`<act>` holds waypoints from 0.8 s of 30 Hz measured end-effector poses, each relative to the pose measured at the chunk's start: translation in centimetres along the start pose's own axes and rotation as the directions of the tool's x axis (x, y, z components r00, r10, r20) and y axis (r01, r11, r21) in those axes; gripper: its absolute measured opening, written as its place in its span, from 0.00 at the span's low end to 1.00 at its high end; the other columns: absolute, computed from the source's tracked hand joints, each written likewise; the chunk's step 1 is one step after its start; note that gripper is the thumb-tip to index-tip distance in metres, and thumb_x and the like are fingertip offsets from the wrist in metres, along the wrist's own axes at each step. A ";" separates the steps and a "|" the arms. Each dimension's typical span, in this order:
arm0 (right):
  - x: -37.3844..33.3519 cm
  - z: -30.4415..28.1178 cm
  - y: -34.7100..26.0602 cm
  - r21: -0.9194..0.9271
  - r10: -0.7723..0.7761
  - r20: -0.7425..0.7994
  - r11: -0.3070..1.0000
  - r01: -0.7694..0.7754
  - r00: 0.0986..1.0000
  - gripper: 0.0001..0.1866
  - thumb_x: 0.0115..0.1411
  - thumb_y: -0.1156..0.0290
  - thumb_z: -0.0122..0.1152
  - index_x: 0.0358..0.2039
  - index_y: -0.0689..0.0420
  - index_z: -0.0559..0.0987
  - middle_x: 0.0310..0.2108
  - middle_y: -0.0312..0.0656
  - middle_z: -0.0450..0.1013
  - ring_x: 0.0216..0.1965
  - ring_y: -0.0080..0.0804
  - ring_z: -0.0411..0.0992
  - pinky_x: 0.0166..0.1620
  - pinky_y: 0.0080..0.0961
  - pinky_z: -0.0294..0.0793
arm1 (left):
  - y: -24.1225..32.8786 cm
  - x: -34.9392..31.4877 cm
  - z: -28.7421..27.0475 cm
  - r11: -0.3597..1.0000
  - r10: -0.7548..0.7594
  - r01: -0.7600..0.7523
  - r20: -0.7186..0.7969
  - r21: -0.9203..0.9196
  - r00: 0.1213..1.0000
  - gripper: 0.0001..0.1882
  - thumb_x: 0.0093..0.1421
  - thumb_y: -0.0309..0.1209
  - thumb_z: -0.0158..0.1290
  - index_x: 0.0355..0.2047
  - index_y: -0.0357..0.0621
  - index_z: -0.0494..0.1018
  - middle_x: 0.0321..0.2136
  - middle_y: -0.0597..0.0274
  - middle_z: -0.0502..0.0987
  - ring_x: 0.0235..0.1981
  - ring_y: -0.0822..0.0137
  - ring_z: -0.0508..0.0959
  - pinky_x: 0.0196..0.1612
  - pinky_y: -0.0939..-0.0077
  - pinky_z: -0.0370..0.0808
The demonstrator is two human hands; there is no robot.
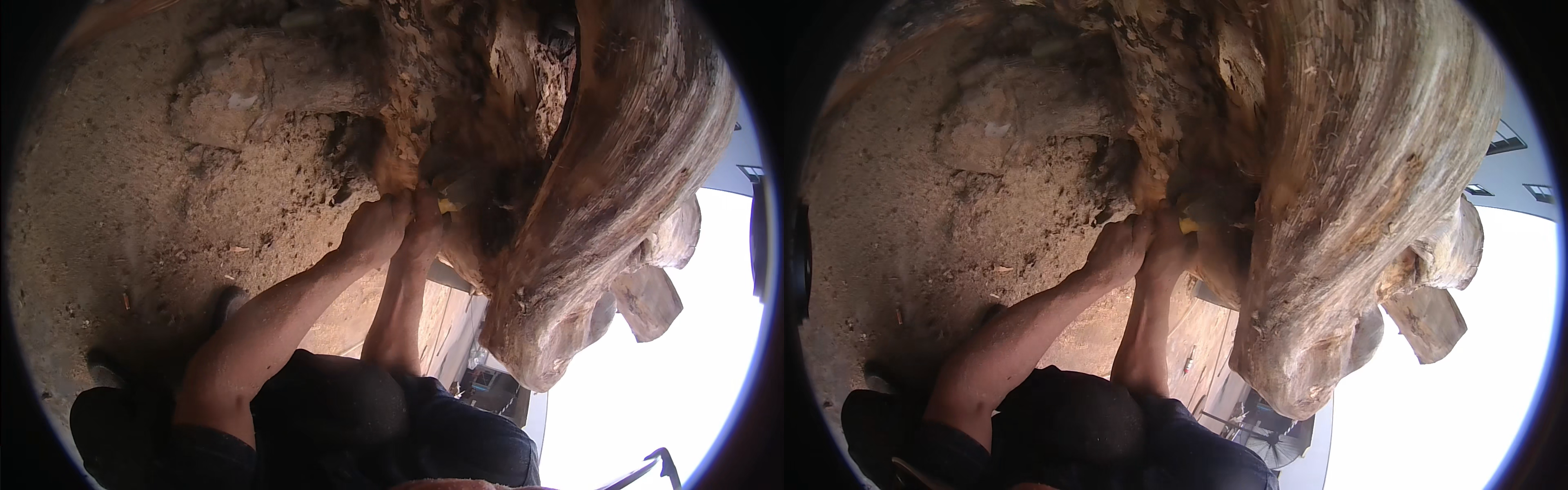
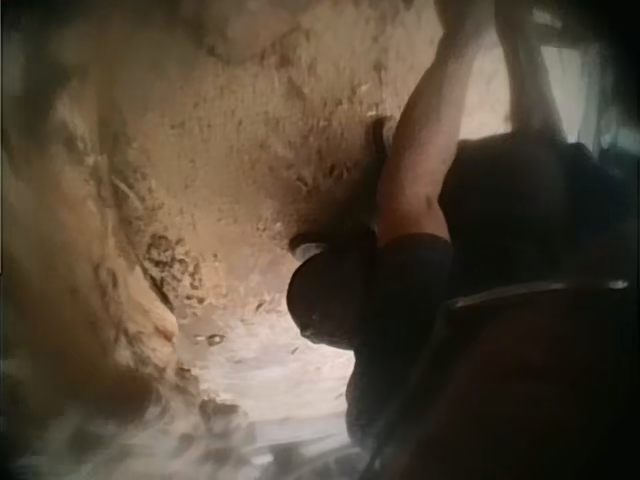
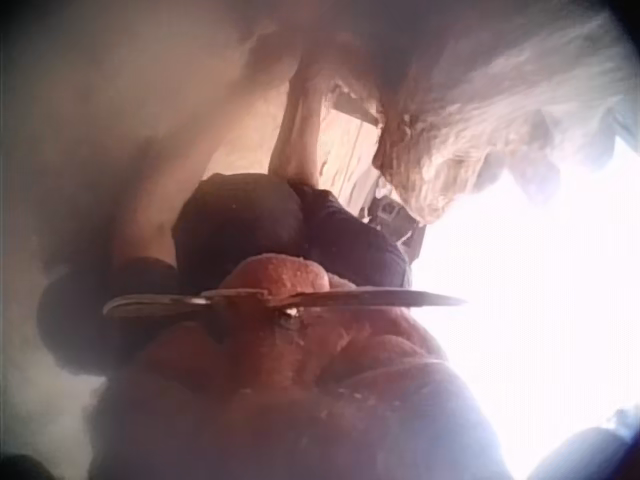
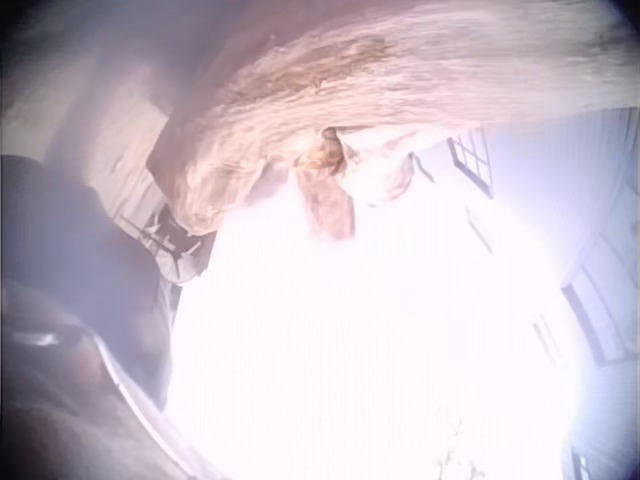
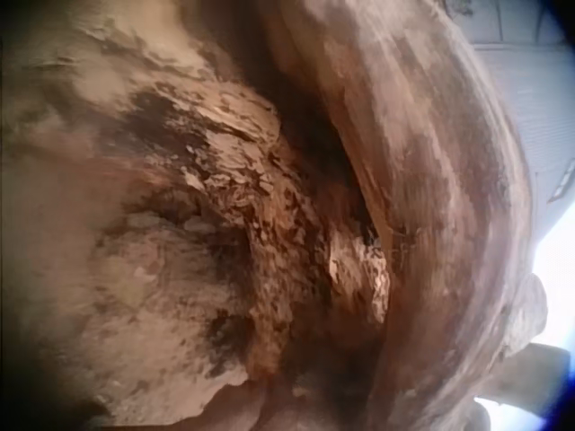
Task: The person uses a handheld rotary carving tool to shape and smooth the interior and exterior surfaces of a large hollowed log. The person repositions the tool along the curved cavity and occasionally adjusts their kneeling position to reach different areas.
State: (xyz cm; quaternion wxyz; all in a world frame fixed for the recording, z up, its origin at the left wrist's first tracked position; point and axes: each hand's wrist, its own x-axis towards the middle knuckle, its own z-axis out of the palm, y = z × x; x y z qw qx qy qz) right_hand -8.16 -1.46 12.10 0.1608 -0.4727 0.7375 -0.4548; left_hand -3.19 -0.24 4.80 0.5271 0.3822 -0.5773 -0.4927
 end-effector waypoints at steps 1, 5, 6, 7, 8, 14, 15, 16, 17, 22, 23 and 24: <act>-0.4 0.5 0.0 0.045 -0.038 -0.031 0.998 0.040 0.999 0.11 0.64 0.70 0.61 0.42 0.65 0.79 0.38 0.40 0.77 0.36 0.23 0.73 0.40 0.23 0.73 | -0.3 -0.6 0.4 0.999 0.019 -0.018 -0.016 0.048 1.000 0.15 0.63 0.25 0.48 0.49 0.31 0.69 0.27 0.39 0.77 0.26 0.42 0.80 0.25 0.52 0.75; -0.1 -0.8 0.7 -0.045 -0.133 -0.087 0.991 0.130 0.987 0.11 0.63 0.71 0.62 0.42 0.66 0.79 0.37 0.41 0.77 0.35 0.25 0.73 0.39 0.26 0.73 | 0.2 -0.5 0.4 0.998 0.012 -0.012 0.004 -0.066 1.000 0.11 0.64 0.27 0.46 0.44 0.33 0.70 0.29 0.40 0.78 0.26 0.43 0.80 0.26 0.53 0.76; 0.6 -1.9 1.2 -0.027 -0.132 -0.080 0.991 0.130 0.988 0.11 0.63 0.71 0.62 0.41 0.66 0.79 0.36 0.41 0.77 0.35 0.26 0.73 0.38 0.27 0.73 | 0.9 0.0 0.3 0.994 -0.021 0.026 0.042 -0.107 0.999 0.11 0.64 0.28 0.46 0.43 0.33 0.70 0.29 0.41 0.78 0.26 0.43 0.80 0.26 0.53 0.76; 1.2 -2.6 1.5 -0.006 -0.125 -0.064 0.992 0.125 0.990 0.12 0.62 0.70 0.62 0.41 0.66 0.78 0.36 0.41 0.77 0.34 0.26 0.73 0.38 0.27 0.73 | 1.6 0.4 0.0 0.992 -0.006 0.010 0.034 -0.127 0.999 0.10 0.65 0.28 0.45 0.42 0.33 0.70 0.28 0.40 0.77 0.26 0.43 0.80 0.26 0.53 0.76; 1.5 -3.2 2.0 -0.025 -0.117 -0.063 0.993 0.116 0.991 0.12 0.62 0.69 0.62 0.40 0.66 0.78 0.35 0.41 0.77 0.34 0.26 0.72 0.38 0.28 0.73 | 2.2 0.7 -0.2 0.989 0.009 -0.005 0.024 -0.147 1.000 0.10 0.65 0.28 0.45 0.40 0.33 0.70 0.28 0.40 0.77 0.26 0.43 0.80 0.26 0.53 0.76; 0.6 -1.7 1.1 0.010 -0.027 -0.114 1.000 0.029 0.993 0.11 0.62 0.68 0.62 0.34 0.66 0.77 0.33 0.40 0.76 0.32 0.26 0.71 0.35 0.28 0.72 | 0.8 0.4 0.3 0.975 -0.050 0.064 0.068 -0.211 0.996 0.11 0.65 0.29 0.46 0.43 0.33 0.70 0.29 0.38 0.78 0.28 0.41 0.81 0.27 0.53 0.76; 0.3 -1.9 0.9 -0.275 -0.244 -0.046 0.935 0.222 0.969 0.11 0.62 0.69 0.62 0.35 0.66 0.77 0.33 0.40 0.76 0.32 0.26 0.71 0.35 0.27 0.72 | 0.5 0.3 0.4 0.946 -0.128 0.163 0.139 -0.281 0.982 0.12 0.65 0.29 0.46 0.44 0.33 0.70 0.29 0.38 0.79 0.29 0.40 0.81 0.27 0.52 0.76; -0.2 -2.1 0.6 -0.519 -0.421 0.081 0.756 0.399 0.904 0.10 0.62 0.70 0.62 0.35 0.66 0.77 0.33 0.39 0.76 0.32 0.26 0.71 0.35 0.26 0.71 | 0.3 0.2 0.5 0.950 -0.105 0.138 0.130 -0.280 0.986 0.12 0.65 0.29 0.46 0.44 0.33 0.70 0.29 0.38 0.79 0.29 0.40 0.81 0.28 0.52 0.76; -0.6 -1.9 0.0 -0.685 -0.536 0.256 0.486 0.542 0.805 0.10 0.62 0.71 0.61 0.36 0.65 0.77 0.33 0.39 0.76 0.32 0.26 0.71 0.35 0.26 0.71 | 0.0 0.1 0.8 0.954 -0.088 0.117 0.114 -0.276 0.990 0.12 0.65 0.29 0.47 0.45 0.34 0.70 0.30 0.38 0.79 0.30 0.40 0.81 0.29 0.52 0.77; -1.5 -0.1 -5.5 -0.278 -0.185 -0.167 0.951 0.133 0.968 0.13 0.59 0.73 0.63 0.41 0.67 0.76 0.37 0.39 0.76 0.35 0.26 0.72 0.38 0.25 0.73 | 2.4 1.0 0.6 0.923 0.060 -0.062 -0.016 -0.380 0.998 0.10 0.66 0.28 0.46 0.43 0.34 0.70 0.30 0.41 0.79 0.32 0.42 0.82 0.33 0.53 0.78; -1.4 0.1 -5.7 -0.310 -0.157 -0.153 0.945 0.103 0.976 0.14 0.59 0.74 0.64 0.42 0.67 0.75 0.37 0.39 0.76 0.36 0.27 0.72 0.39 0.24 0.73 | 2.3 1.1 0.3 0.909 0.022 -0.034 -0.032 -0.414 0.999 0.09 0.65 0.27 0.46 0.42 0.35 0.70 0.30 0.42 0.79 0.32 0.43 0.82 0.33 0.54 0.79; -1.2 0.2 -5.2 -0.267 -0.166 -0.153 0.956 0.121 0.974 0.13 0.59 0.74 0.64 0.42 0.68 0.76 0.37 0.39 0.76 0.36 0.26 0.73 0.40 0.24 0.73 | 2.1 1.1 0.2 0.893 -0.015 -0.008 -0.048 -0.449 0.999 0.08 0.64 0.26 0.46 0.41 0.36 0.70 0.31 0.43 0.79 0.33 0.44 0.83 0.33 0.55 0.79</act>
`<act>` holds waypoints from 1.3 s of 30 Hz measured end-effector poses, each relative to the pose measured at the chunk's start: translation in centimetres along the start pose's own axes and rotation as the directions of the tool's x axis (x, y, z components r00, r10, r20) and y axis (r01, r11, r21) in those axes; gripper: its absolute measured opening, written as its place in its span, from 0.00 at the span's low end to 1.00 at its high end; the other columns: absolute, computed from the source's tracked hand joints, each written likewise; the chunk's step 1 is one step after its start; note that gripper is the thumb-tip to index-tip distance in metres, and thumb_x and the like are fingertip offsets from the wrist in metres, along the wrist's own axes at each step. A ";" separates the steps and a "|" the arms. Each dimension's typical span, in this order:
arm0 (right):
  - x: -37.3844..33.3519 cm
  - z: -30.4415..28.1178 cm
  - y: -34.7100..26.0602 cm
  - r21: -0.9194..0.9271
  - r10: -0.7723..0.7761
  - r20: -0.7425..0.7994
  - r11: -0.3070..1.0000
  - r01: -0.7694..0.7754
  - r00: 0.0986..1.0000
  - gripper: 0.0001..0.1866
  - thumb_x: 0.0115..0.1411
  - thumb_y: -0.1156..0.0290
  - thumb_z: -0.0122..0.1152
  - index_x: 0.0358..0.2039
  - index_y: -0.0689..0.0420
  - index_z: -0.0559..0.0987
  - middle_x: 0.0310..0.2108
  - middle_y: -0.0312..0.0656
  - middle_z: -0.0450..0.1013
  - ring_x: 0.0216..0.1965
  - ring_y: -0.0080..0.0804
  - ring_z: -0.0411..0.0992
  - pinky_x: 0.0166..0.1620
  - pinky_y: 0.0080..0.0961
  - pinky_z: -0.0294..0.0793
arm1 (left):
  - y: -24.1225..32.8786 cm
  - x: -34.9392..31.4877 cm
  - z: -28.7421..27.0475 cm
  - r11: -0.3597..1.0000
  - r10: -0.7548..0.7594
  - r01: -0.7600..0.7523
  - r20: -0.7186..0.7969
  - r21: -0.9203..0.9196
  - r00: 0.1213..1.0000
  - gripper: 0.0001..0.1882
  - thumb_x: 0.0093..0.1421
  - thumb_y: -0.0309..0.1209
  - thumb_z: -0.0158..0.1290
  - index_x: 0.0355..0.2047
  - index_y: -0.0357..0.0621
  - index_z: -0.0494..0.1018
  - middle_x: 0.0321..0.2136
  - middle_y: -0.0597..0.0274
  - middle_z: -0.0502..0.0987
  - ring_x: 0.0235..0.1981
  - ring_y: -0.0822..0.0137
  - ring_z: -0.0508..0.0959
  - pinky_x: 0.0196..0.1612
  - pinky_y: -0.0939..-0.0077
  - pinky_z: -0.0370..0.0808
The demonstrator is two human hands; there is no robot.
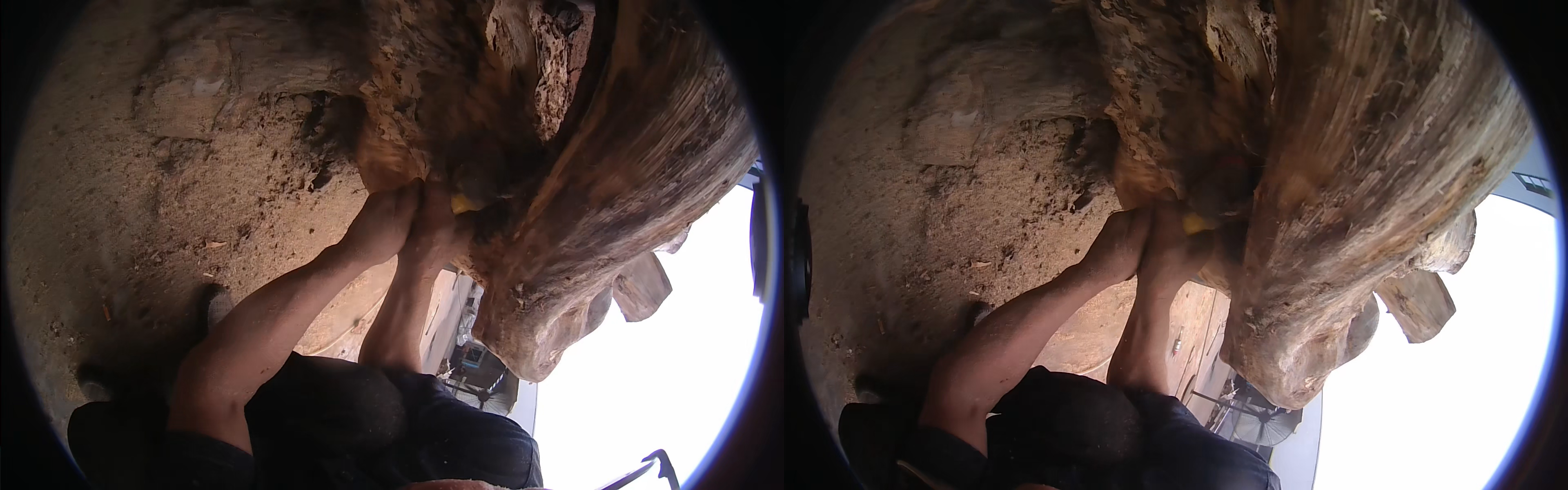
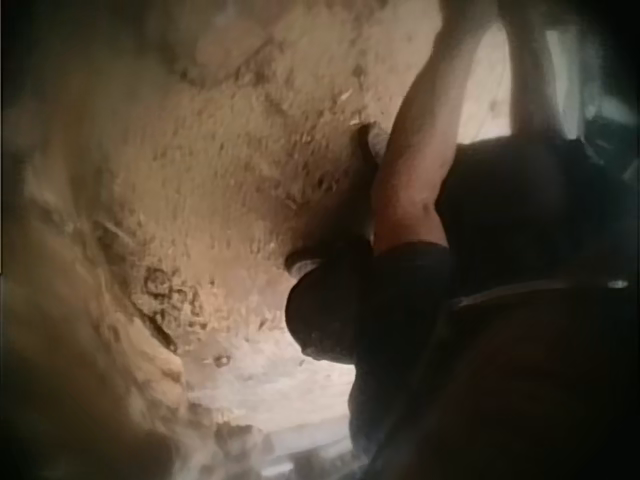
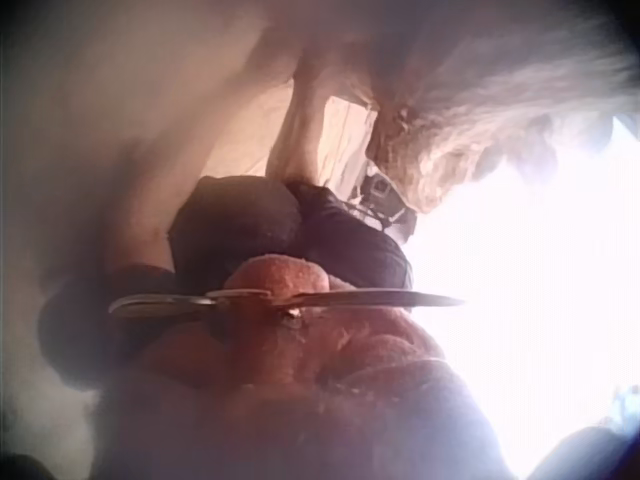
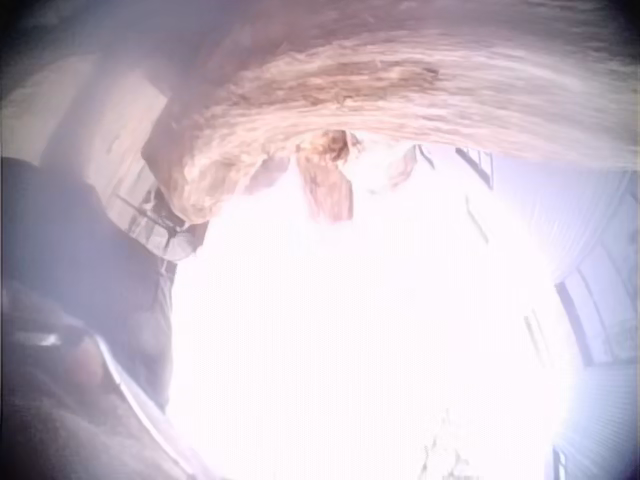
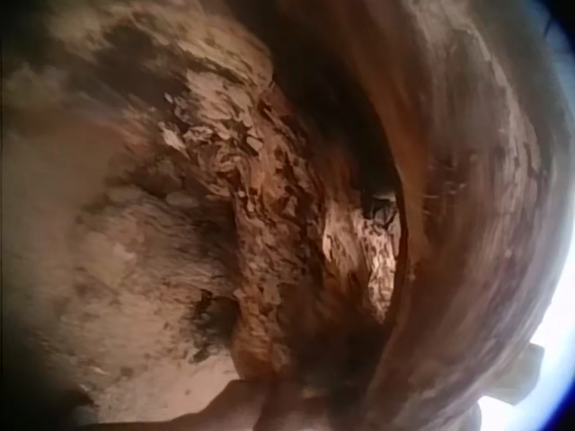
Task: The person uses a handheld rotary carving tool to shape and smooth the interior and exterior surfaces of a large hollowed log. The person repositions the tool along the curved cavity and occasionally adjusts their kneeling position to reach different areas.
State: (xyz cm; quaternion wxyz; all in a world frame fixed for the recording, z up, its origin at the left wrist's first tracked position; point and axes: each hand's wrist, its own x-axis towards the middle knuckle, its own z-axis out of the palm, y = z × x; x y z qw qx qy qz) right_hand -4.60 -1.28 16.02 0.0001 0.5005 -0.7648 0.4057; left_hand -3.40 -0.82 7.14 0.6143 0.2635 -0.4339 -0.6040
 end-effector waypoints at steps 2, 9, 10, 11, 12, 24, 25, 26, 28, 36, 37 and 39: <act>-0.1 -0.2 0.7 0.076 -0.015 -0.052 0.997 0.019 0.999 0.13 0.58 0.75 0.65 0.40 0.68 0.76 0.36 0.38 0.76 0.36 0.26 0.73 0.41 0.23 0.73 | 0.1 0.2 -0.1 0.996 0.017 -0.023 0.078 0.081 0.997 0.09 0.64 0.27 0.47 0.41 0.35 0.71 0.32 0.42 0.80 0.33 0.44 0.83 0.35 0.54 0.79; -1.8 0.2 -1.2 -0.046 -0.051 -0.016 0.998 0.050 0.999 0.18 0.56 0.74 0.68 0.45 0.68 0.76 0.40 0.43 0.77 0.41 0.27 0.73 0.46 0.24 0.73 | 3.7 0.9 -3.1 0.950 -0.313 0.286 0.369 0.128 0.875 0.15 0.66 0.32 0.50 0.48 0.33 0.72 0.35 0.43 0.82 0.38 0.49 0.84 0.37 0.57 0.80; -1.9 0.0 -1.0 -0.116 -0.003 -0.005 0.993 0.002 1.000 0.20 0.56 0.74 0.68 0.47 0.69 0.75 0.42 0.44 0.77 0.42 0.28 0.73 0.47 0.24 0.73 | 3.8 0.7 -2.9 0.971 -0.226 0.184 0.317 0.155 0.921 0.16 0.64 0.33 0.52 0.47 0.33 0.71 0.34 0.44 0.81 0.37 0.49 0.84 0.37 0.58 0.81; -1.9 -0.3 -0.9 -0.187 0.047 0.004 0.981 -0.045 0.999 0.21 0.56 0.73 0.69 0.48 0.69 0.75 0.43 0.45 0.77 0.43 0.28 0.73 0.48 0.25 0.73 | 3.9 0.4 -2.7 0.979 -0.132 0.083 0.266 0.187 0.955 0.17 0.62 0.33 0.54 0.46 0.33 0.70 0.33 0.44 0.81 0.36 0.48 0.84 0.37 0.59 0.82; -2.1 -0.1 -1.1 -0.162 -0.023 -0.003 0.987 0.022 1.000 0.22 0.56 0.72 0.69 0.49 0.69 0.74 0.44 0.45 0.77 0.44 0.29 0.74 0.49 0.26 0.73 | 3.8 0.1 -2.6 0.974 -0.033 -0.016 0.210 0.227 0.977 0.18 0.61 0.33 0.56 0.45 0.32 0.69 0.32 0.45 0.80 0.34 0.48 0.84 0.36 0.59 0.82; -2.4 0.2 0.6 -0.126 -0.232 -0.082 0.967 0.221 0.969 0.22 0.54 0.65 0.72 0.43 0.68 0.78 0.36 0.44 0.80 0.36 0.28 0.75 0.43 0.26 0.75 | 1.9 -0.7 -1.7 0.993 -0.110 0.096 0.249 0.070 0.962 0.28 0.59 0.38 0.58 0.51 0.29 0.64 0.31 0.45 0.81 0.33 0.49 0.84 0.32 0.59 0.81; -2.5 0.1 0.6 -0.135 -0.236 -0.078 0.965 0.224 0.969 0.23 0.54 0.66 0.73 0.45 0.68 0.78 0.37 0.45 0.80 0.37 0.29 0.75 0.44 0.27 0.75 | 1.9 -0.5 -1.8 0.990 -0.140 0.136 0.267 0.032 0.953 0.28 0.60 0.39 0.58 0.51 0.29 0.64 0.30 0.45 0.81 0.32 0.49 0.84 0.31 0.59 0.81; -2.5 0.2 0.4 -0.143 -0.242 -0.073 0.963 0.230 0.967 0.24 0.54 0.66 0.73 0.46 0.68 0.77 0.38 0.46 0.80 0.38 0.30 0.75 0.45 0.27 0.75 | 1.6 -0.6 -1.8 0.985 -0.156 0.169 0.296 -0.021 0.942 0.27 0.60 0.39 0.57 0.51 0.29 0.64 0.29 0.45 0.81 0.32 0.49 0.84 0.31 0.59 0.80; -2.6 0.2 0.3 -0.157 -0.252 -0.061 0.958 0.240 0.966 0.26 0.54 0.67 0.74 0.48 0.69 0.76 0.40 0.48 0.79 0.41 0.32 0.75 0.47 0.28 0.75 | 0.9 -0.9 -1.2 0.984 -0.138 0.163 0.275 -0.071 0.951 0.26 0.62 0.38 0.56 0.51 0.29 0.65 0.28 0.46 0.81 0.31 0.50 0.84 0.30 0.60 0.80; -2.9 0.6 -0.6 -0.226 -0.336 -0.013 0.919 0.324 0.942 0.31 0.54 0.68 0.78 0.52 0.69 0.73 0.44 0.51 0.78 0.44 0.35 0.75 0.50 0.30 0.75 | -0.6 -1.5 -0.5 0.987 -0.107 0.126 0.168 -0.103 0.980 0.19 0.64 0.35 0.56 0.49 0.33 0.72 0.30 0.52 0.82 0.34 0.57 0.85 0.33 0.65 0.80; -2.8 0.8 -0.5 -0.234 -0.381 -0.041 0.903 0.362 0.924 0.28 0.53 0.66 0.78 0.48 0.68 0.75 0.40 0.48 0.79 0.39 0.31 0.75 0.46 0.28 0.76 | 0.4 -1.1 -1.3 0.977 -0.132 0.159 0.188 -0.141 0.973 0.19 0.64 0.35 0.57 0.50 0.34 0.72 0.31 0.52 0.83 0.35 0.58 0.85 0.34 0.66 0.80; -2.8 1.3 0.0 -0.269 -0.434 -0.049 0.873 0.406 0.900 0.26 0.52 0.64 0.79 0.44 0.67 0.77 0.35 0.45 0.80 0.33 0.26 0.75 0.41 0.26 0.77 | 1.8 -0.9 -2.7 0.966 -0.200 0.231 0.232 -0.116 0.952 0.18 0.65 0.34 0.57 0.51 0.35 0.72 0.36 0.53 0.83 0.39 0.61 0.84 0.37 0.67 0.80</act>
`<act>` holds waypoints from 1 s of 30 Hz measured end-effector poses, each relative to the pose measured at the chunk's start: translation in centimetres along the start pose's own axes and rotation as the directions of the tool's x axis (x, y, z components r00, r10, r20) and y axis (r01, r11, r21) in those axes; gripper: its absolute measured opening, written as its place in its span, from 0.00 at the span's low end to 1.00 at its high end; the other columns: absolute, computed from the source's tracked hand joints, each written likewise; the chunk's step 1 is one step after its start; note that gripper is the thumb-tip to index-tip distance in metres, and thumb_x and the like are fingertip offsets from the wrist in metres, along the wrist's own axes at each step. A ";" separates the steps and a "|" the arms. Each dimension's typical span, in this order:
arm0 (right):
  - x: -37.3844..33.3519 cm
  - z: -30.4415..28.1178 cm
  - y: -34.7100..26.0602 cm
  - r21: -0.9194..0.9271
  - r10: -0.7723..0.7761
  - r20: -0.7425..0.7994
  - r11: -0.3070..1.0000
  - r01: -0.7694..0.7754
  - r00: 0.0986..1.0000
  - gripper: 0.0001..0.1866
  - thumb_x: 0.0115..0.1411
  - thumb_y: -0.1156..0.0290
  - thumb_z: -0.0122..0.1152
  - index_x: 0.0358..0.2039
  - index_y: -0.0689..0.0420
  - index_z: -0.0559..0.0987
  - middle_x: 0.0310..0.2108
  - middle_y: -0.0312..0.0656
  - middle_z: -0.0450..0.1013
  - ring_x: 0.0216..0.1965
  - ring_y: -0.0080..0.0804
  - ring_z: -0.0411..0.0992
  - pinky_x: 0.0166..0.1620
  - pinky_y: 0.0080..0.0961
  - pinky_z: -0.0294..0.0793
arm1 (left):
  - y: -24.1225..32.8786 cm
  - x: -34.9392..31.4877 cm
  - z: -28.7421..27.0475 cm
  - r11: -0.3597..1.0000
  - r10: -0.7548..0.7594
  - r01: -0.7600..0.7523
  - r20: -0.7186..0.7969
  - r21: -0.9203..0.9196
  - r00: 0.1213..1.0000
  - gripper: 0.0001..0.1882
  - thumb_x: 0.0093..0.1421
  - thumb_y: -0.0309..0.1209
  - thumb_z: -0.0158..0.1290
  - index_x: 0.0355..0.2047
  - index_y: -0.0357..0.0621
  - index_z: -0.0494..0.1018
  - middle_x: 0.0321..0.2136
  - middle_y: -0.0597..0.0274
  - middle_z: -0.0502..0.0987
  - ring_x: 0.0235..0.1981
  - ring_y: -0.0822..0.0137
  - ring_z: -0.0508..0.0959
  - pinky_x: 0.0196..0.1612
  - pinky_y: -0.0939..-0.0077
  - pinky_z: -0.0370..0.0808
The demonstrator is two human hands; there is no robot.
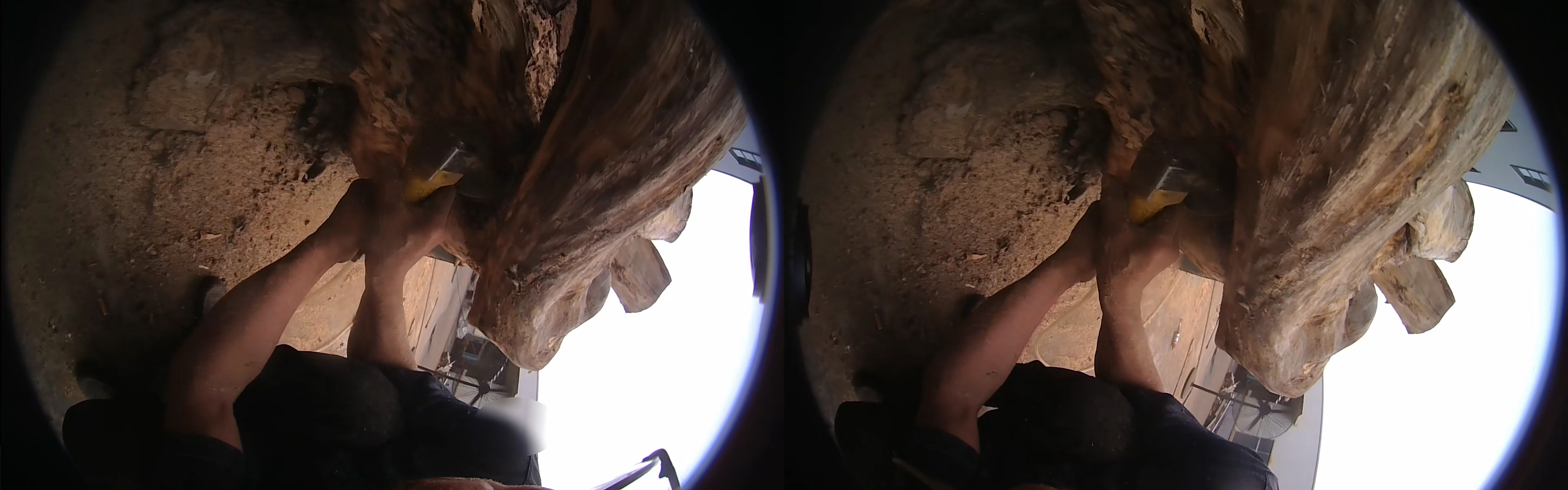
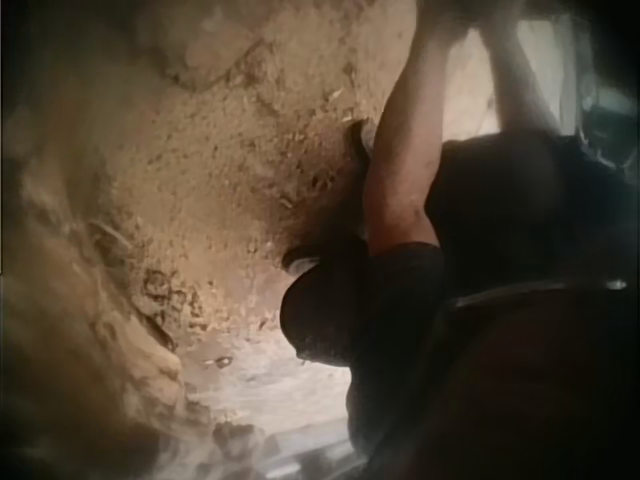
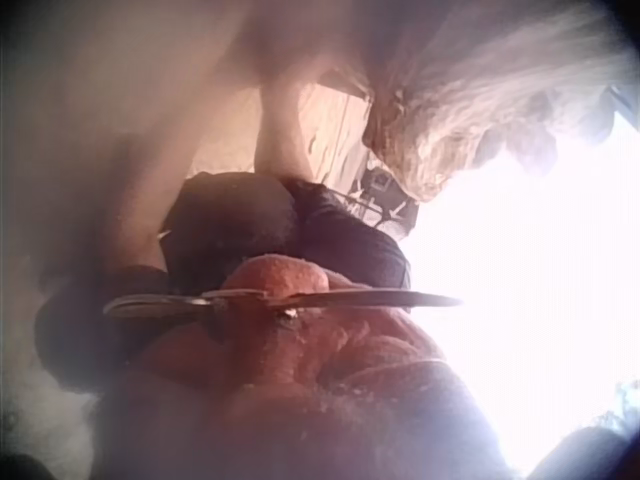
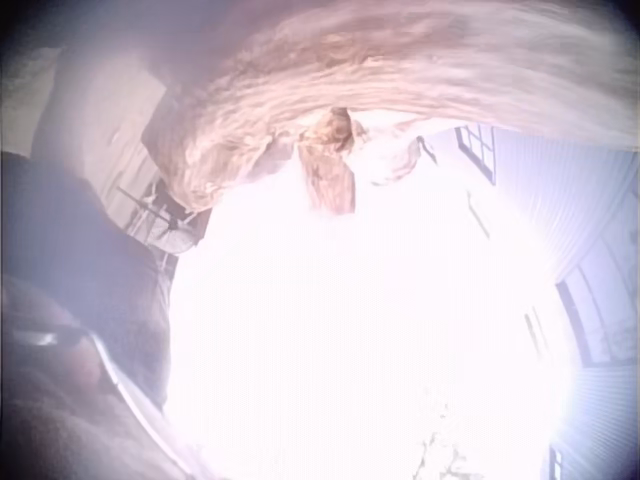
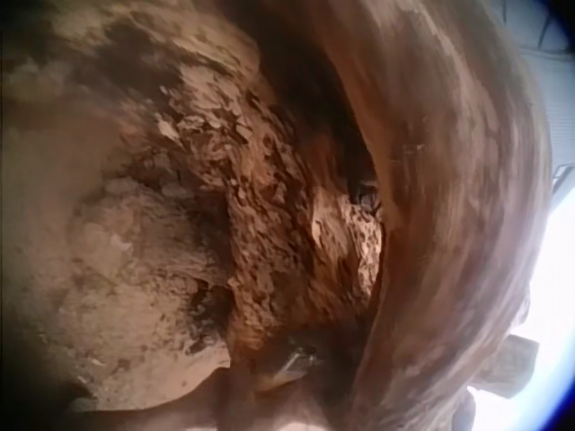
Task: The person uses a handheld rotary carving tool to shape and smooth the interior and exterior surfaces of a large hollowed log. The person repositions the tool along the curved cavity and occasionally adjusts their kneeling position to reach different areas.
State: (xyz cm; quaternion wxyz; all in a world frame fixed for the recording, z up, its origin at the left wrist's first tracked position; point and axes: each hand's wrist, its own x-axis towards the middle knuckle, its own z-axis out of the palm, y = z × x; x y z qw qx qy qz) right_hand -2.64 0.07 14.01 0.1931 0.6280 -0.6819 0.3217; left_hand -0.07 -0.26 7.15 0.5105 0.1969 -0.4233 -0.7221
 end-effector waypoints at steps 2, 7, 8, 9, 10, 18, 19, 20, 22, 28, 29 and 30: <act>-0.2 0.3 0.1 -0.033 -0.014 0.025 0.999 0.015 1.000 0.25 0.52 0.65 0.79 0.43 0.67 0.77 0.35 0.44 0.80 0.33 0.26 0.75 0.40 0.25 0.77 | -0.8 0.0 0.1 1.000 0.006 -0.007 -0.013 -0.018 1.000 0.18 0.65 0.33 0.57 0.51 0.35 0.73 0.40 0.53 0.83 0.43 0.62 0.84 0.41 0.69 0.80; 1.1 1.2 -1.6 0.033 -0.075 0.053 0.997 0.073 0.996 0.25 0.52 0.66 0.79 0.42 0.67 0.76 0.34 0.43 0.79 0.33 0.24 0.74 0.39 0.24 0.76 | -0.3 1.4 -1.2 0.981 0.193 -0.190 -0.131 0.037 0.972 0.18 0.65 0.33 0.58 0.50 0.34 0.74 0.45 0.52 0.82 0.48 0.63 0.82 0.47 0.68 0.80; 1.3 1.2 -2.0 0.041 -0.115 0.054 0.993 0.113 0.992 0.25 0.52 0.66 0.80 0.41 0.67 0.76 0.33 0.43 0.79 0.33 0.24 0.74 0.39 0.23 0.76 | -0.2 1.4 -1.3 0.978 0.210 -0.207 -0.145 0.035 0.967 0.18 0.65 0.33 0.58 0.50 0.34 0.73 0.46 0.51 0.82 0.48 0.63 0.82 0.47 0.68 0.80; 1.5 1.5 -2.3 0.035 -0.132 0.059 0.991 0.130 0.989 0.25 0.52 0.66 0.80 0.41 0.67 0.76 0.33 0.43 0.79 0.33 0.24 0.74 0.39 0.23 0.76 | 0.1 1.5 -1.5 0.975 0.224 -0.221 -0.168 0.038 0.960 0.18 0.65 0.33 0.58 0.51 0.34 0.73 0.46 0.51 0.82 0.48 0.63 0.82 0.47 0.68 0.80; 1.8 1.7 -2.6 0.028 -0.149 0.064 0.989 0.148 0.987 0.25 0.52 0.67 0.80 0.41 0.67 0.76 0.33 0.43 0.79 0.33 0.23 0.74 0.39 0.23 0.76 | 0.3 1.6 -1.6 0.973 0.232 -0.229 -0.183 0.038 0.955 0.18 0.65 0.33 0.58 0.51 0.35 0.73 0.46 0.51 0.82 0.49 0.63 0.82 0.47 0.68 0.80; 1.7 1.6 -3.6 0.100 -0.059 0.050 0.994 0.054 0.997 0.24 0.53 0.68 0.78 0.44 0.67 0.77 0.36 0.44 0.81 0.35 0.24 0.76 0.41 0.23 0.77 | 1.2 1.2 -1.9 0.980 0.195 -0.199 -0.221 0.008 0.955 0.20 0.66 0.34 0.58 0.54 0.35 0.71 0.49 0.51 0.80 0.51 0.64 0.81 0.49 0.69 0.79; 1.4 1.3 -3.0 0.121 -0.022 0.056 0.993 0.015 0.998 0.24 0.53 0.68 0.77 0.45 0.67 0.77 0.37 0.44 0.81 0.35 0.24 0.76 0.42 0.23 0.77 | 1.5 0.9 -1.7 0.991 0.123 -0.129 -0.173 -0.019 0.977 0.20 0.66 0.34 0.58 0.54 0.35 0.71 0.49 0.51 0.80 0.51 0.64 0.80 0.49 0.69 0.79; 1.1 1.1 -2.6 0.141 0.016 0.063 0.990 -0.025 0.998 0.24 0.54 0.68 0.76 0.46 0.67 0.77 0.37 0.44 0.81 0.35 0.25 0.76 0.42 0.24 0.77 | 1.8 0.6 -1.5 0.998 0.034 -0.041 -0.111 -0.054 0.993 0.20 0.66 0.34 0.58 0.54 0.35 0.71 0.49 0.51 0.80 0.51 0.64 0.80 0.49 0.69 0.79; 0.6 0.4 -2.1 0.094 0.071 0.035 0.993 -0.074 0.997 0.23 0.55 0.67 0.74 0.47 0.67 0.77 0.38 0.44 0.81 0.35 0.26 0.77 0.43 0.25 0.77 | 2.0 0.4 -2.0 0.963 -0.228 0.245 0.145 -0.115 0.963 0.21 0.69 0.35 0.54 0.58 0.35 0.69 0.53 0.52 0.78 0.53 0.67 0.78 0.49 0.72 0.79; 0.3 -0.5 -2.1 -0.036 0.193 0.044 0.981 -0.191 0.980 0.23 0.53 0.66 0.76 0.44 0.66 0.78 0.36 0.43 0.81 0.34 0.26 0.75 0.41 0.25 0.77 | 2.9 -0.3 -1.1 0.911 -0.246 0.262 0.090 -0.317 0.965 0.18 0.73 0.33 0.48 0.56 0.33 0.69 0.51 0.54 0.78 0.51 0.68 0.79 0.48 0.73 0.79; 0.4 -0.1 -1.9 0.004 0.147 0.034 0.989 -0.148 0.988 0.23 0.52 0.66 0.76 0.43 0.66 0.78 0.35 0.44 0.81 0.34 0.25 0.75 0.40 0.25 0.77 | 2.9 -0.3 -1.3 0.945 -0.198 0.214 0.089 -0.248 0.976 0.18 0.72 0.33 0.49 0.56 0.33 0.69 0.51 0.54 0.78 0.51 0.68 0.78 0.49 0.73 0.79; 0.5 0.1 -1.7 0.041 0.102 0.024 0.994 -0.103 0.994 0.23 0.52 0.65 0.77 0.41 0.67 0.78 0.34 0.44 0.80 0.33 0.24 0.75 0.40 0.24 0.77 | 1.9 -0.1 -1.1 0.964 -0.143 0.153 0.063 -0.215 0.988 0.18 0.71 0.32 0.51 0.56 0.33 0.70 0.51 0.54 0.78 0.52 0.68 0.78 0.49 0.73 0.79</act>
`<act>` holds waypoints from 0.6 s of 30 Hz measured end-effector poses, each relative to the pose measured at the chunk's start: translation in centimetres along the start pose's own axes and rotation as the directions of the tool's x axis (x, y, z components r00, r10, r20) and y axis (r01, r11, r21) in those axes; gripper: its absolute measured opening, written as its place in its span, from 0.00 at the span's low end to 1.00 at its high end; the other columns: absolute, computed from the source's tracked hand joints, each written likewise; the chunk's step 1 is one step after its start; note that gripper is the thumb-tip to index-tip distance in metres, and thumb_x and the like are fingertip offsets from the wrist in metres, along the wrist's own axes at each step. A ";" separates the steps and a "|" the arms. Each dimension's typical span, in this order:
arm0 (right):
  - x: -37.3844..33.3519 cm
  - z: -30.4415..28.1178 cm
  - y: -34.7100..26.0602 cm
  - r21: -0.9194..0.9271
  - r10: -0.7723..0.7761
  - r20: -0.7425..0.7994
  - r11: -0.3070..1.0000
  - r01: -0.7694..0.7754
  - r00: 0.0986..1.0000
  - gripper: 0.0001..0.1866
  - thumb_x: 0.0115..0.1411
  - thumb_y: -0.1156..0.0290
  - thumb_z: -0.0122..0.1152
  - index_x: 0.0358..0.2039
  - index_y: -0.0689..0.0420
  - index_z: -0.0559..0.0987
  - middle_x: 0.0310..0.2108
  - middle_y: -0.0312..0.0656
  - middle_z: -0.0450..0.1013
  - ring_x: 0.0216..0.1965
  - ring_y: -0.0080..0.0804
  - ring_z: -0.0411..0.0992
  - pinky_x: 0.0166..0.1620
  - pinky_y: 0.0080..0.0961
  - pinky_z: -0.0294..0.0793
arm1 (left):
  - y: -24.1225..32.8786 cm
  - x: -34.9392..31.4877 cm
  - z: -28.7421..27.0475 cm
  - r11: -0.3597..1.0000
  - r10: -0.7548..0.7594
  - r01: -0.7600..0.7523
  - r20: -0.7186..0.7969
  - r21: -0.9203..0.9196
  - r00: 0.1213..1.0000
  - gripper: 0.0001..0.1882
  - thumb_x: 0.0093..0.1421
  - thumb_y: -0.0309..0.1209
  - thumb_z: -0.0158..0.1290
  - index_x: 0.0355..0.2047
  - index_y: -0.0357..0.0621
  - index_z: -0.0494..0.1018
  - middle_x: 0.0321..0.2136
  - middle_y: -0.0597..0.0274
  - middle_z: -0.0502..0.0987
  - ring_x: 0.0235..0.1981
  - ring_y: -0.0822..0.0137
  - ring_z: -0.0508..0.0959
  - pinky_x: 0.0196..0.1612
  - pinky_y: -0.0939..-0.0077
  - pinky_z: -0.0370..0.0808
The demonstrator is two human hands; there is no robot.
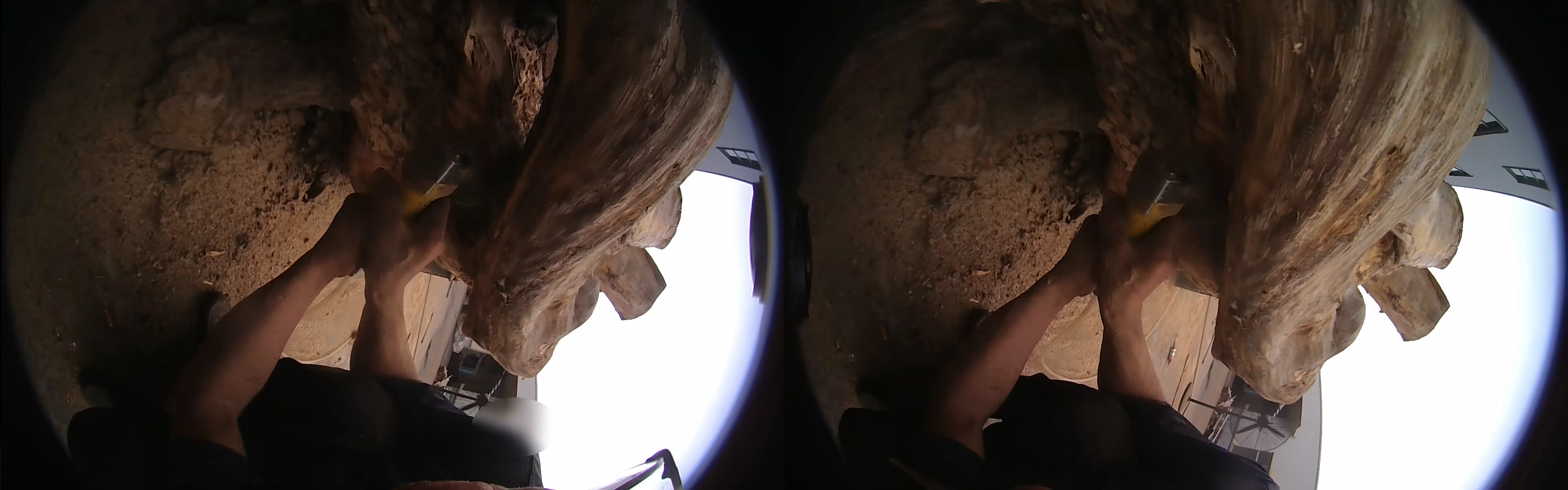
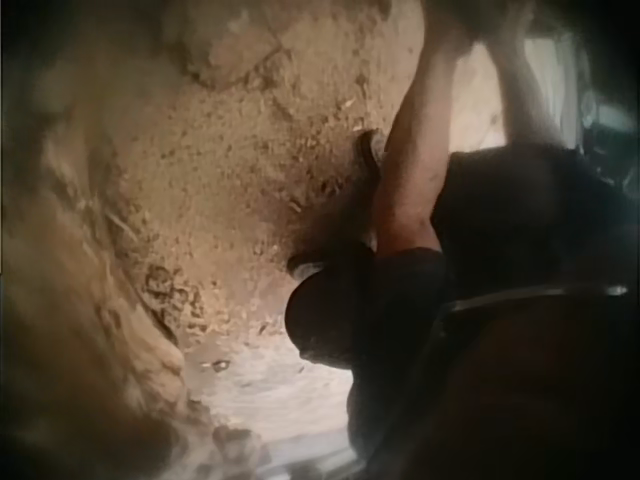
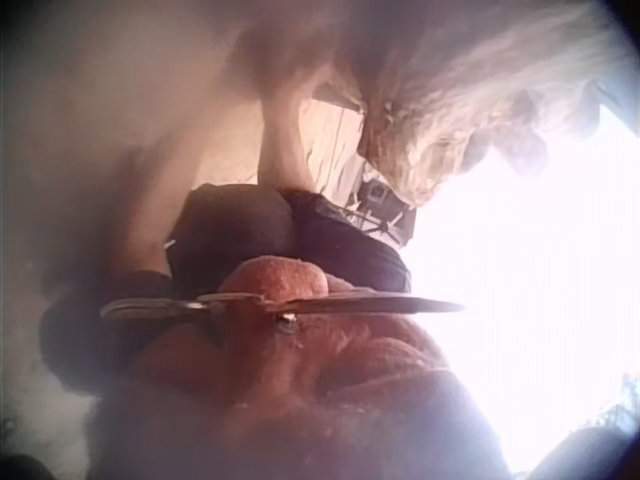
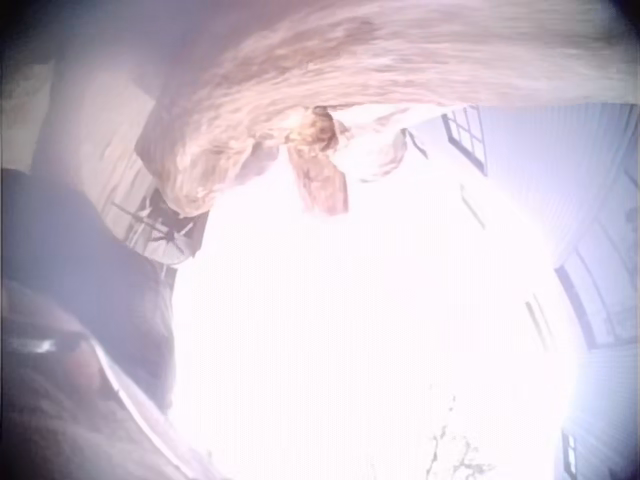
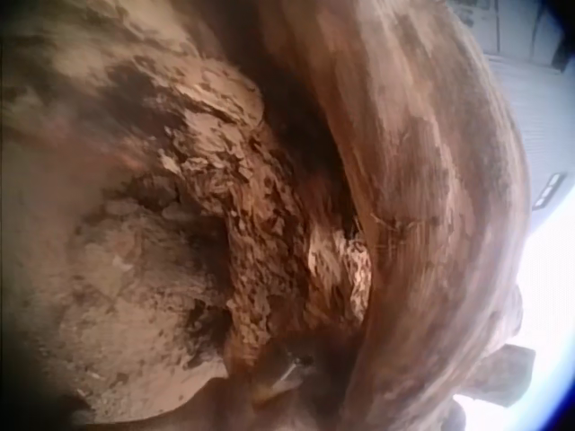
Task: The person uses a handheld rotary carving tool to shape and smooth the interior and exterior surfaces of a large hollowed log. The person repositions the tool along the curved cavity and occasionally adjusts their kneeling position to reach different areas.
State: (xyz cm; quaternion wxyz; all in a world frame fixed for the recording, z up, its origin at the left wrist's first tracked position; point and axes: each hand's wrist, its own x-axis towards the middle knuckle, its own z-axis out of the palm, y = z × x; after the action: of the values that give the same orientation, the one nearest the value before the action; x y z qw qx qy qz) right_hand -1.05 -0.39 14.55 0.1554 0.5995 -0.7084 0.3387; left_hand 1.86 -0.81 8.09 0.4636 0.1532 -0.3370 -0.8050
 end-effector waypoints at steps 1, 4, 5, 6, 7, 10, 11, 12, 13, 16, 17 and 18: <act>0.2 0.2 -0.3 0.004 -0.017 0.026 1.000 0.017 1.000 0.23 0.51 0.65 0.78 0.40 0.66 0.78 0.33 0.44 0.80 0.33 0.23 0.74 0.39 0.24 0.77 | -1.1 0.5 -0.2 0.997 0.063 -0.062 -0.014 0.043 0.998 0.19 0.70 0.32 0.53 0.56 0.33 0.70 0.51 0.54 0.78 0.52 0.67 0.78 0.50 0.72 0.79; 0.9 0.6 -1.8 -0.012 -0.102 0.046 0.995 0.103 0.994 0.23 0.50 0.65 0.80 0.38 0.66 0.78 0.31 0.43 0.80 0.31 0.22 0.74 0.37 0.23 0.77 | -0.6 1.1 -0.8 0.985 0.168 -0.169 -0.019 -0.020 0.986 0.24 0.65 0.33 0.59 0.57 0.34 0.68 0.53 0.54 0.77 0.54 0.65 0.77 0.53 0.71 0.78; 1.1 1.0 -1.8 -0.035 -0.153 0.023 0.987 0.154 0.988 0.23 0.50 0.65 0.80 0.37 0.66 0.77 0.30 0.43 0.80 0.30 0.22 0.74 0.36 0.23 0.77 | -0.2 1.2 -0.7 0.978 0.199 -0.201 -0.044 -0.052 0.979 0.27 0.64 0.33 0.61 0.59 0.35 0.67 0.54 0.53 0.76 0.55 0.65 0.77 0.54 0.70 0.77; 1.4 1.4 -2.0 -0.050 -0.206 0.013 0.977 0.206 0.978 0.23 0.50 0.65 0.80 0.37 0.66 0.77 0.29 0.43 0.80 0.29 0.22 0.74 0.35 0.22 0.77 | 0.1 1.3 -0.8 0.969 0.229 -0.235 -0.081 -0.078 0.970 0.29 0.63 0.34 0.62 0.60 0.36 0.66 0.55 0.53 0.75 0.56 0.64 0.76 0.56 0.70 0.76; 1.6 1.5 -2.5 -0.004 -0.145 0.035 0.989 0.146 0.989 0.23 0.49 0.65 0.81 0.37 0.66 0.77 0.29 0.43 0.79 0.29 0.21 0.74 0.35 0.22 0.77 | 0.0 1.5 -0.6 0.957 0.267 -0.280 -0.144 -0.079 0.953 0.31 0.63 0.34 0.63 0.62 0.36 0.64 0.56 0.52 0.73 0.57 0.64 0.75 0.57 0.69 0.75; 2.0 1.7 -4.0 0.042 -0.112 0.067 0.993 0.110 0.991 0.24 0.49 0.66 0.81 0.36 0.67 0.77 0.28 0.43 0.79 0.29 0.21 0.74 0.34 0.22 0.77 | -2.8 3.2 -1.3 0.865 0.412 -0.340 -0.135 0.370 0.901 0.35 0.63 0.34 0.62 0.66 0.38 0.59 0.60 0.52 0.69 0.60 0.64 0.72 0.62 0.69 0.72; 2.1 1.9 -3.7 0.007 -0.195 0.056 0.981 0.195 0.979 0.24 0.48 0.66 0.81 0.36 0.67 0.77 0.28 0.43 0.79 0.29 0.21 0.74 0.34 0.22 0.77 | -4.1 3.5 -1.3 0.849 0.421 -0.339 -0.130 0.405 0.898 0.35 0.64 0.34 0.62 0.66 0.38 0.58 0.60 0.52 0.69 0.60 0.64 0.71 0.62 0.69 0.71; 2.2 2.0 -3.4 -0.031 -0.272 0.050 0.961 0.274 0.961 0.24 0.48 0.67 0.81 0.36 0.67 0.76 0.28 0.44 0.79 0.28 0.21 0.74 0.34 0.22 0.77 | -3.6 3.5 -1.2 0.834 0.423 -0.333 -0.122 0.440 0.898 0.36 0.65 0.34 0.61 0.67 0.38 0.57 0.60 0.53 0.68 0.60 0.64 0.71 0.63 0.69 0.70; 2.2 1.8 -3.4 -0.056 -0.259 0.052 0.963 0.262 0.964 0.23 0.49 0.66 0.81 0.36 0.67 0.77 0.28 0.44 0.79 0.29 0.21 0.74 0.34 0.22 0.77 | -3.0 3.2 -0.9 0.895 0.388 -0.331 -0.154 0.300 0.909 0.35 0.65 0.34 0.60 0.67 0.38 0.57 0.60 0.53 0.68 0.60 0.64 0.71 0.63 0.68 0.70; 1.5 1.1 -3.2 -0.093 -0.215 0.046 0.971 0.218 0.976 0.22 0.50 0.67 0.80 0.37 0.67 0.77 0.28 0.43 0.80 0.29 0.21 0.74 0.34 0.22 0.77 | -1.5 1.7 -0.5 0.966 0.256 -0.257 -0.145 0.017 0.956 0.30 0.68 0.33 0.56 0.65 0.37 0.59 0.59 0.55 0.70 0.58 0.65 0.72 0.61 0.68 0.72; 1.2 1.0 -2.4 -0.076 -0.207 0.033 0.975 0.209 0.978 0.22 0.51 0.67 0.79 0.37 0.67 0.77 0.28 0.43 0.80 0.29 0.21 0.74 0.34 0.22 0.77 | -1.0 1.3 -0.4 0.975 0.210 -0.218 -0.121 -0.050 0.970 0.28 0.69 0.33 0.55 0.64 0.37 0.60 0.58 0.55 0.70 0.57 0.65 0.73 0.59 0.68 0.73; 0.9 0.9 -2.0 -0.059 -0.203 0.020 0.977 0.204 0.979 0.21 0.51 0.67 0.79 0.37 0.67 0.77 0.28 0.43 0.80 0.28 0.21 0.74 0.34 0.22 0.77 | -0.5 0.7 -0.4 0.977 0.168 -0.178 -0.097 -0.118 0.981 0.26 0.70 0.33 0.53 0.64 0.37 0.61 0.58 0.56 0.71 0.56 0.65 0.74 0.58 0.68 0.74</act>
State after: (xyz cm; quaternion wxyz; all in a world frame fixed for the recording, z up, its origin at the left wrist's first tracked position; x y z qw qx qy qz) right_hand 0.78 -1.77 15.04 0.2026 0.6660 -0.6545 0.2950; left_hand 1.36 -1.44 7.45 0.5548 0.1281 -0.2770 -0.7740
